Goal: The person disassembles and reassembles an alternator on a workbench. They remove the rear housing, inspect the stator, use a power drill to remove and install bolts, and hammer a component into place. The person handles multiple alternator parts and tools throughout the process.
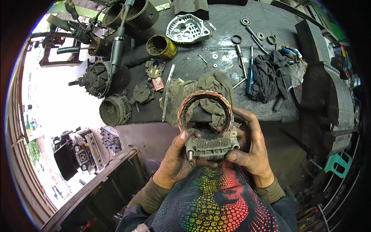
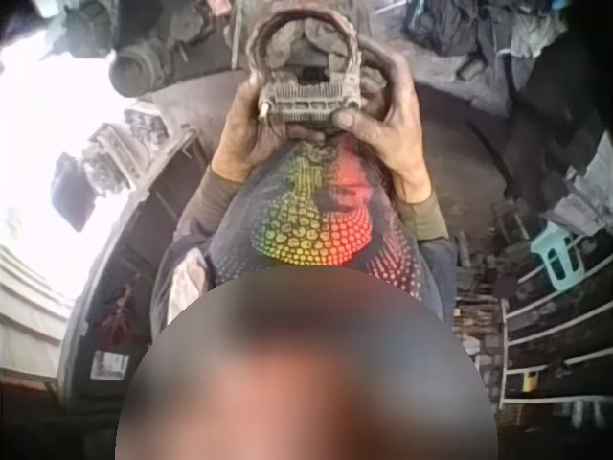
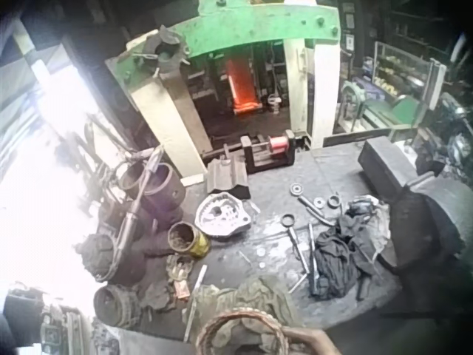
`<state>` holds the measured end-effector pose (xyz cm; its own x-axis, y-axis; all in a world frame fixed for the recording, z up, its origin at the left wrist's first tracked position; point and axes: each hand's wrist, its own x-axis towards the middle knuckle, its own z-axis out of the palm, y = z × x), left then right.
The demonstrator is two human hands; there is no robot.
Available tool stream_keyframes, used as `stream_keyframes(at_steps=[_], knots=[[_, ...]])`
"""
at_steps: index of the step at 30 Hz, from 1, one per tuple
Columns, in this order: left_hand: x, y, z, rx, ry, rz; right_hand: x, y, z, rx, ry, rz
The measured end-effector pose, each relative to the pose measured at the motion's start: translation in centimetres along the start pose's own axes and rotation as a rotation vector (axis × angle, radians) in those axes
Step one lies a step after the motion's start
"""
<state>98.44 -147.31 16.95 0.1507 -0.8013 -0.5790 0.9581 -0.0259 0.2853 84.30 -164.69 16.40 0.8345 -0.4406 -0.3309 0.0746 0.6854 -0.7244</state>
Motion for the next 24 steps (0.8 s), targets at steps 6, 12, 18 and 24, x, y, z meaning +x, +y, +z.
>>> stream_keyframes(at_steps=[6, 12, 18, 24], knots=[[0.3, 0.2, -0.1, 0.007, -0.014, -0.019, 0.1, 0.2, -0.5, 0.002, 0.014, 0.026], [0.6, 0.6, 0.6, 0.087, 0.058, -0.022, 0.1, 0.1, -0.2, 0.003, 0.043, 0.024], [1.1, 1.3, 0.9, 0.084, -0.004, -0.144, 0.2, -0.4, 0.2, -0.104, 0.048, 0.019], [1.5, 1.4, 1.0, 0.205, 0.065, -0.212, -0.1, -0.2, 0.4, -0.210, 0.096, 0.013]])
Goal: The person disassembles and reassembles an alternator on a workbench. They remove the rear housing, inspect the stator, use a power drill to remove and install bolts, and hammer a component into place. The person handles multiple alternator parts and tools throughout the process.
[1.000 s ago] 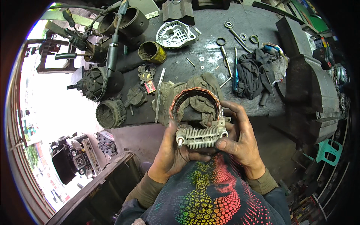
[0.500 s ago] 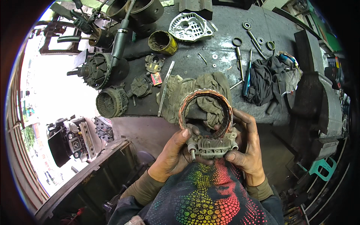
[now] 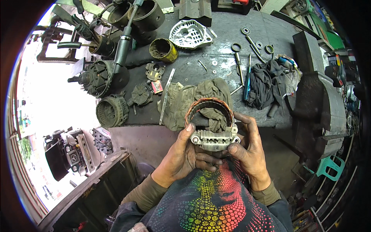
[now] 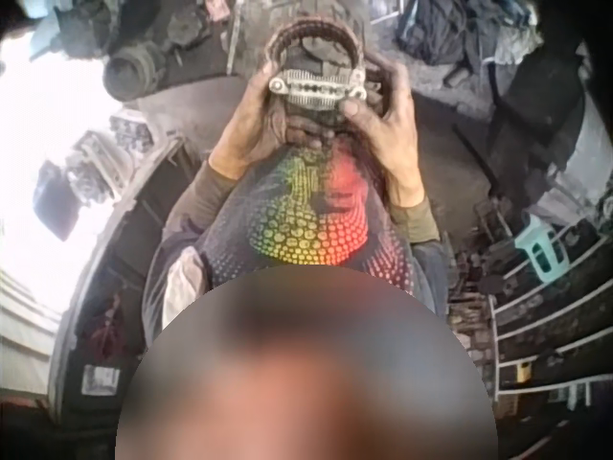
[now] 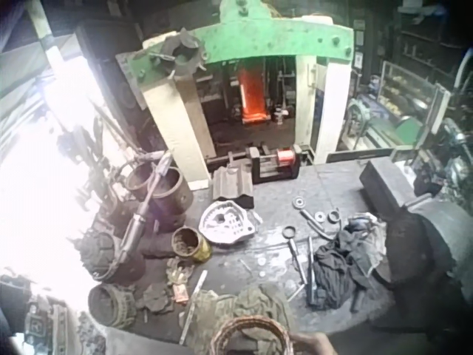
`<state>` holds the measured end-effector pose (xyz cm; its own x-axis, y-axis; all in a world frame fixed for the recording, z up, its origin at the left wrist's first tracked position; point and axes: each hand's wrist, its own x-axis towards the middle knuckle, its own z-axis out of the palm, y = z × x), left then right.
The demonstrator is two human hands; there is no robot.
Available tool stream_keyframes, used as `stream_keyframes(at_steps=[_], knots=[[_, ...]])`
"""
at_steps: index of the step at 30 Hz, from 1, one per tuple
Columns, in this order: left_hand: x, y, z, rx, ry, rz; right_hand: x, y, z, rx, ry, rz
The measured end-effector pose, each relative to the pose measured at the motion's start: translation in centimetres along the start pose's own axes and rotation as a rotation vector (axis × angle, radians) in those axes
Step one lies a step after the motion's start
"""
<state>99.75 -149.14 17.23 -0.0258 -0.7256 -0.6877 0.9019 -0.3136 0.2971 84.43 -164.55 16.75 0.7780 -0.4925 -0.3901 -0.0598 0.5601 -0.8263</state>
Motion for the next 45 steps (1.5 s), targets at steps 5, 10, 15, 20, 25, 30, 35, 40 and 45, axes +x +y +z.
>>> stream_keyframes(at_steps=[5, 10, 15, 20, 25, 30, 35, 40, 45], knots=[[-0.1, 0.1, -0.1, 0.014, -0.004, -0.030, -0.3, 0.4, 0.1, -0.027, 0.025, 0.024], [-0.2, -0.3, -0.4, -0.012, -0.037, -0.038, -0.7, 0.4, 0.0, -0.066, 0.032, 0.021], [-0.3, -0.7, -0.8, -0.008, -0.051, -0.038, -1.0, 0.7, 0.0, -0.098, 0.018, 0.004], [-0.5, -1.2, -0.9, -0.041, -0.031, -0.065, -1.3, 1.1, 0.1, -0.073, 0.032, 0.027], [-0.5, -1.7, -1.1, -0.065, -0.027, -0.098, -1.5, 1.5, -0.1, -0.124, 0.051, 0.035], [-0.2, -2.1, -1.4, -0.119, -0.035, -0.138, -1.6, 1.9, -0.4, -0.105, 0.075, 0.100], [0.5, -2.3, -1.7, -0.169, -0.007, -0.205, -1.3, 2.8, -0.8, -0.127, 0.123, 0.152], [2.1, -2.2, -2.7, -0.178, 0.042, -0.289, -0.3, 4.7, -1.7, -0.119, 0.137, 0.196], [4.0, -2.2, -4.0, -0.160, 0.067, -0.339, 0.7, 6.5, -2.7, -0.107, 0.160, 0.266]])
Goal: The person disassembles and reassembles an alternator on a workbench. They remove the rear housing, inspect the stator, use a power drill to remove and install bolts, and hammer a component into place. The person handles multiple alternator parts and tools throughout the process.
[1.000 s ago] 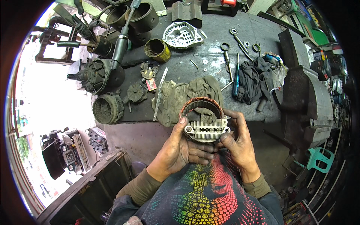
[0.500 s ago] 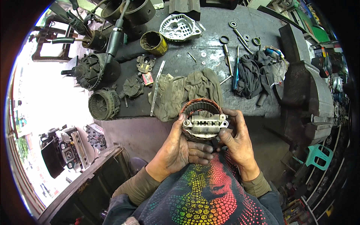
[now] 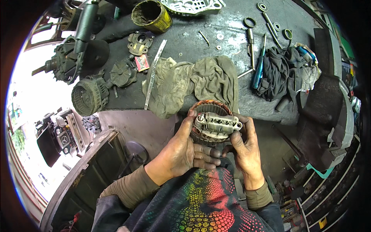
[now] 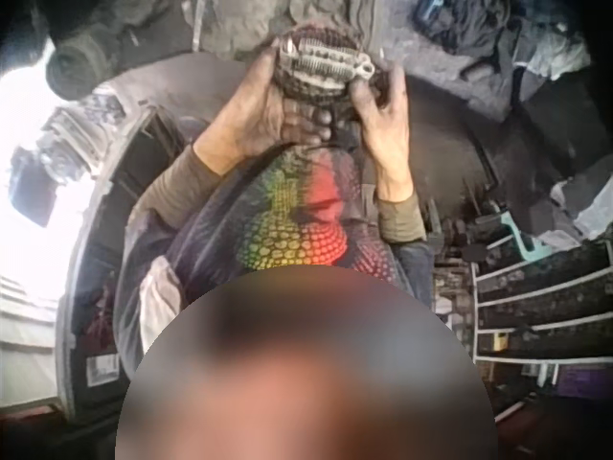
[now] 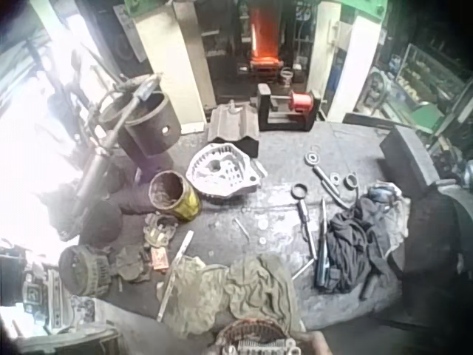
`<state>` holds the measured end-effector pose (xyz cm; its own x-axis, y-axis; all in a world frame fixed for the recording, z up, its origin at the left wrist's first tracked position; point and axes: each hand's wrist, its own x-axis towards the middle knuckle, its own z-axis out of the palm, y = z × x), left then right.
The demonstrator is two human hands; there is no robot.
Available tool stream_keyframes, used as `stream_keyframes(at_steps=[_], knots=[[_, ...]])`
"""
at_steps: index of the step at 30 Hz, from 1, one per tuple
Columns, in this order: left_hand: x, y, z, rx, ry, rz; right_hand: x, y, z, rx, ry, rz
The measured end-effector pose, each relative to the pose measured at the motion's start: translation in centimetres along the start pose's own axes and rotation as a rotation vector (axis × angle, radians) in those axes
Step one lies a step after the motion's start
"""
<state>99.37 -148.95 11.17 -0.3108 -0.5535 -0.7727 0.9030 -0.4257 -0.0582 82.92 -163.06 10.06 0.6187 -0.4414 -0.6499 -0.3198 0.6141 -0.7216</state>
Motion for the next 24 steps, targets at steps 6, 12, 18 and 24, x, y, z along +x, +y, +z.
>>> stream_keyframes(at_steps=[6, 12, 18, 24], knots=[[1.0, 0.4, -0.3, 0.000, 0.057, -0.049, 0.7, 0.8, -0.2, 0.085, 0.051, 0.053], [1.0, 0.6, -0.3, -0.023, 0.046, -0.067, 0.6, 0.3, -0.3, 0.057, 0.037, 0.021], [0.3, 0.5, 0.5, -0.026, -0.034, -0.018, 0.0, -1.1, -0.3, 0.051, 0.020, -0.021], [-0.1, 0.5, 1.3, -0.020, -0.043, 0.019, -0.6, -2.3, -0.1, 0.035, 0.027, -0.050]])
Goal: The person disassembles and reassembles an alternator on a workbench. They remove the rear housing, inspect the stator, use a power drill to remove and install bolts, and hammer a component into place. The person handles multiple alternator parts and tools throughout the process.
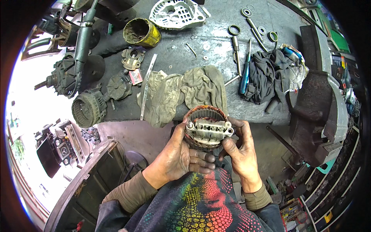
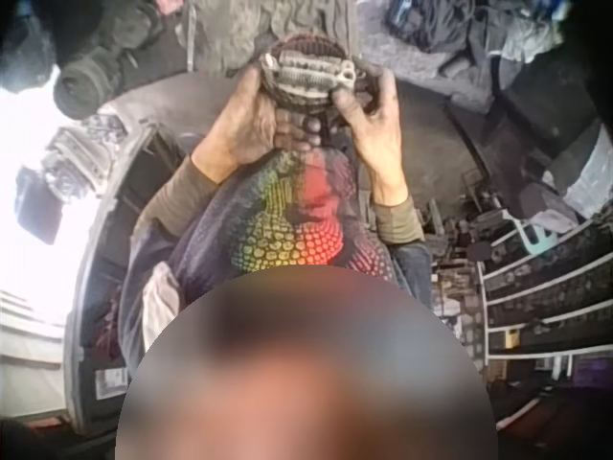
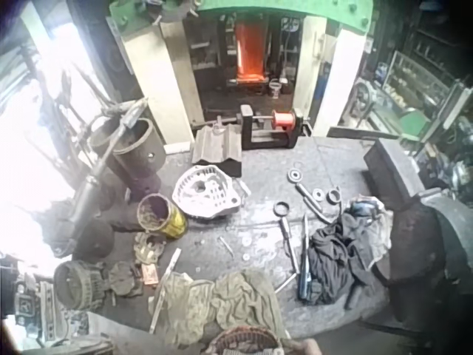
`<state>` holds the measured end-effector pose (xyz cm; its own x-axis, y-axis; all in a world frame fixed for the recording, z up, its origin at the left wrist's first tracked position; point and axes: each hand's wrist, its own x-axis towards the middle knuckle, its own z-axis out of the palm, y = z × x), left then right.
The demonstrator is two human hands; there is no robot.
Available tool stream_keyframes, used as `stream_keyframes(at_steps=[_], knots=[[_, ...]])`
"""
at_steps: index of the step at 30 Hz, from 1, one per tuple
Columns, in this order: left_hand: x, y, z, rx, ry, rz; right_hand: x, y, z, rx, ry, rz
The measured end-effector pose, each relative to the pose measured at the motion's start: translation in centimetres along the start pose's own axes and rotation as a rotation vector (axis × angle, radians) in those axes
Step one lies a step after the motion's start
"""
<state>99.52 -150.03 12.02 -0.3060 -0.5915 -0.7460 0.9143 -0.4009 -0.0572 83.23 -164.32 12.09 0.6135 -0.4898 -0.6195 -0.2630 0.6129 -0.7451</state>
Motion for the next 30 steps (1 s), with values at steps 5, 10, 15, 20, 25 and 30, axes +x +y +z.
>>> stream_keyframes(at_steps=[5, 10, 15, 20, 25, 30], knots=[[-0.2, 0.1, 0.3, 0.014, 0.000, -0.001, -0.5, -0.7, 0.1, -0.045, 0.008, -0.033], [-0.3, 0.3, 0.2, 0.022, -0.045, 0.002, -0.7, -1.0, 0.0, -0.035, -0.021, -0.048], [-0.5, 0.4, 0.1, 0.075, -0.067, 0.076, -0.8, -0.9, 0.1, 0.077, -0.071, -0.157], [-1.2, 0.7, 0.2, 0.126, -0.110, 0.193, -0.9, -0.7, 0.0, 0.221, -0.115, -0.188], [-2.2, 0.9, 0.6, 0.029, -0.164, 0.289, -0.7, -0.5, -0.1, 0.239, -0.160, -0.248], [-2.8, 0.8, 0.9, 0.053, -0.104, 0.332, -0.7, -0.5, -0.2, 0.228, -0.218, -0.296]])
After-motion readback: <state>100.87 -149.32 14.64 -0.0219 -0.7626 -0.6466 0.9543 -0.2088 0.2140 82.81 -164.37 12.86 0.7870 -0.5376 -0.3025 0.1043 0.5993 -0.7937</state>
